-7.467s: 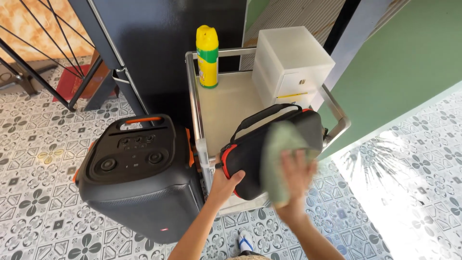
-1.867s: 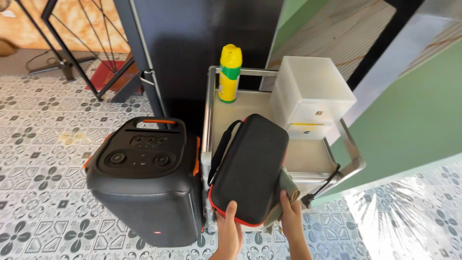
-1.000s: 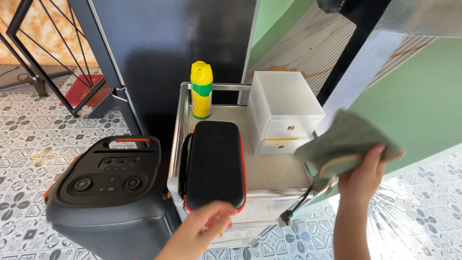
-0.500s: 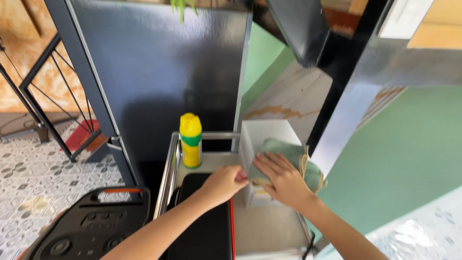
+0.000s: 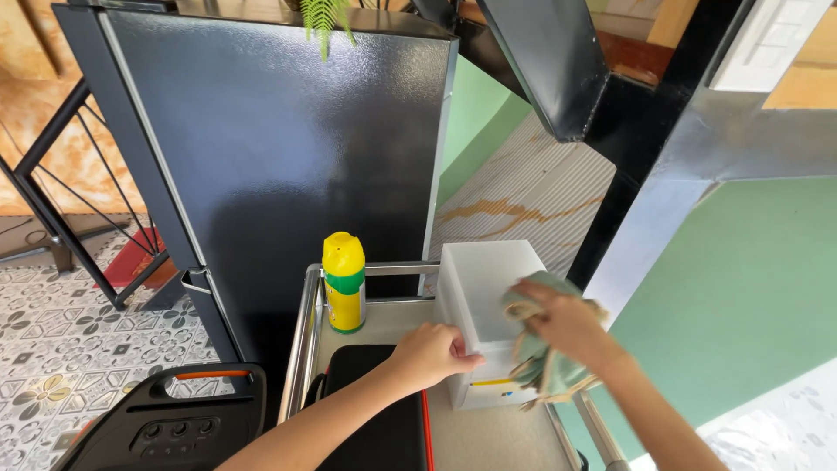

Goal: Wiping down a mobile equipment cart and the various items stored on it, including a speaker and storage containers.

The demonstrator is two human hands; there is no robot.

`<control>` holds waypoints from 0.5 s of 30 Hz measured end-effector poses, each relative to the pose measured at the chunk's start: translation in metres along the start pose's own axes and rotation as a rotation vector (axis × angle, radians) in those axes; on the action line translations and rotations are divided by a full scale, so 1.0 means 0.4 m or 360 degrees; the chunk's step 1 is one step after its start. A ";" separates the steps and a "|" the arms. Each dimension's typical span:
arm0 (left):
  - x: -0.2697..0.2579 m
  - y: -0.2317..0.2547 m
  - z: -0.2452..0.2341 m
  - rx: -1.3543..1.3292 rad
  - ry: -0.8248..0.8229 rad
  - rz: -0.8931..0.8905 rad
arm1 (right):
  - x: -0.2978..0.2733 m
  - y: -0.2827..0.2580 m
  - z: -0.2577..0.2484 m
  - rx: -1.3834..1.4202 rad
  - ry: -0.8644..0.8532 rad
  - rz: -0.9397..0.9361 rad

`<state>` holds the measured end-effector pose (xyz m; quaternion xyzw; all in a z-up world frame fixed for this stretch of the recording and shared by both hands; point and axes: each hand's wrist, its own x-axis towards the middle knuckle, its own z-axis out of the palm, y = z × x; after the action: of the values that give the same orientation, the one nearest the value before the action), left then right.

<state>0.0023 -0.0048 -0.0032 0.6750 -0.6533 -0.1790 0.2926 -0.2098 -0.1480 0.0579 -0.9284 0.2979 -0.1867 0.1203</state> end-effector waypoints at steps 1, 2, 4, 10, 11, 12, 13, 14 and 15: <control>-0.002 -0.002 0.001 -0.0033 -0.0002 0.0012 | -0.005 0.041 -0.007 -0.0139 -0.0003 0.0230; -0.006 -0.007 0.005 -0.0034 -0.0023 0.0015 | 0.005 0.132 -0.003 -0.0133 -0.0006 0.0250; -0.004 -0.013 0.011 -0.0114 -0.0015 0.0041 | 0.018 0.320 0.000 -0.0687 0.0036 0.0505; -0.004 -0.006 0.012 0.0031 0.0008 0.0059 | -0.027 0.245 -0.076 -0.0756 0.0967 0.0344; -0.007 -0.007 0.020 0.0022 -0.0005 0.0064 | -0.043 0.180 -0.054 -0.0763 0.0959 0.0357; -0.010 -0.009 0.027 0.0038 -0.0001 0.0064 | -0.057 0.114 -0.031 -0.0611 0.0745 0.0173; -0.012 -0.015 0.028 0.0056 0.0015 0.0061 | -0.060 0.046 -0.007 -0.0455 0.0535 -0.0021; -0.011 -0.025 0.040 0.0050 0.0013 0.0063 | -0.075 -0.011 0.013 -0.0459 0.0530 -0.0018; -0.009 -0.034 0.049 0.0052 0.0045 0.0086 | -0.086 -0.068 0.032 -0.0370 0.0233 -0.0256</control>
<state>0.0005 -0.0046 -0.0272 0.6642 -0.6700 -0.1506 0.2956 -0.2166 -0.1042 0.0460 -0.9408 0.2504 -0.2273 -0.0254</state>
